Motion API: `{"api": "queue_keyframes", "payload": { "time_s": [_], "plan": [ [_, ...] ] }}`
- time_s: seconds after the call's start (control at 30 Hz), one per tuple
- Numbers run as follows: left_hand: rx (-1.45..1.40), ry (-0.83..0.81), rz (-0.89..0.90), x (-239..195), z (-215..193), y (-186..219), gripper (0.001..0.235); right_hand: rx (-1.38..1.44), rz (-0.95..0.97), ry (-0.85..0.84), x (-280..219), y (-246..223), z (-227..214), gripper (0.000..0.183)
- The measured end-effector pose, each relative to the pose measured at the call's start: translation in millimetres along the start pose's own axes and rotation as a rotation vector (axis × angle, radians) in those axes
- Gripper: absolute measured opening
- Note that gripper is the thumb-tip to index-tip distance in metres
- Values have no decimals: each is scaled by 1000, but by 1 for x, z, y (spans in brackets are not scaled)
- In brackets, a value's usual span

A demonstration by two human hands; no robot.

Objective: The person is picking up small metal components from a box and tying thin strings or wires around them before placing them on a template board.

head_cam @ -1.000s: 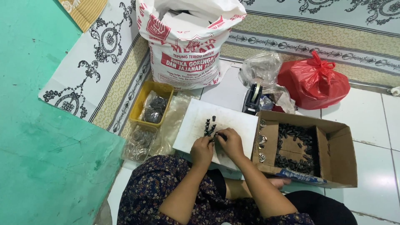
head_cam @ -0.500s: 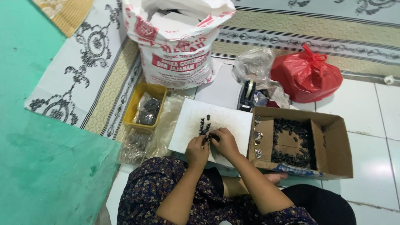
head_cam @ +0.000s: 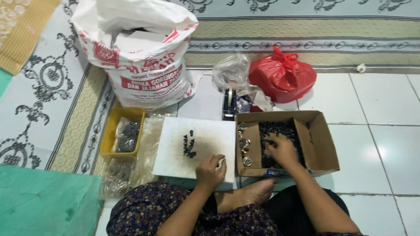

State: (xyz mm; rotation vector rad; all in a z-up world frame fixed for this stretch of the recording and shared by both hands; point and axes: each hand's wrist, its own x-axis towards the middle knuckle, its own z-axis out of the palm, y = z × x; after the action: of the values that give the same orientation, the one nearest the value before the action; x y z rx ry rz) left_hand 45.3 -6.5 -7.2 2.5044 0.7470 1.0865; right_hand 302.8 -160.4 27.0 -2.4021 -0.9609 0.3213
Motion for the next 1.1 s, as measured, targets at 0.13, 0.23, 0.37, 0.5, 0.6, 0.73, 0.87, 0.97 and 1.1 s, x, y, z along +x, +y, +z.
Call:
{"api": "queue_keyframes", "payload": {
  "time_s": [0.13,0.23,0.37,0.5,0.6,0.73,0.87,0.97,1.1],
  "plan": [
    [-138,-86,44,32,11,62,13,-246,209,-151,15,106,28,33],
    [-286,-368,-85,45,50,90,9,-191,308,-226,17,116,38,38],
    [-257,-691,-211,25,137,91,18,-233,198,-303,20,115,49,32],
    [-38,-909,-319,30,183,105,19,-303,110,-318,32,127,61,24],
    [-122,-921,-436,29,169,105,26,-95,273,-362,38,151,70,35],
    [-183,-859,-463,25,150,109,26,-39,323,-363,38,144,63,37],
    [-192,-829,-522,22,147,110,22,-85,293,-382,30,112,45,40],
    [-190,-820,-536,19,151,107,25,-96,269,-396,34,120,52,39],
    [-347,-748,-523,29,123,115,33,266,414,-325,35,122,46,36]
  ]
}}
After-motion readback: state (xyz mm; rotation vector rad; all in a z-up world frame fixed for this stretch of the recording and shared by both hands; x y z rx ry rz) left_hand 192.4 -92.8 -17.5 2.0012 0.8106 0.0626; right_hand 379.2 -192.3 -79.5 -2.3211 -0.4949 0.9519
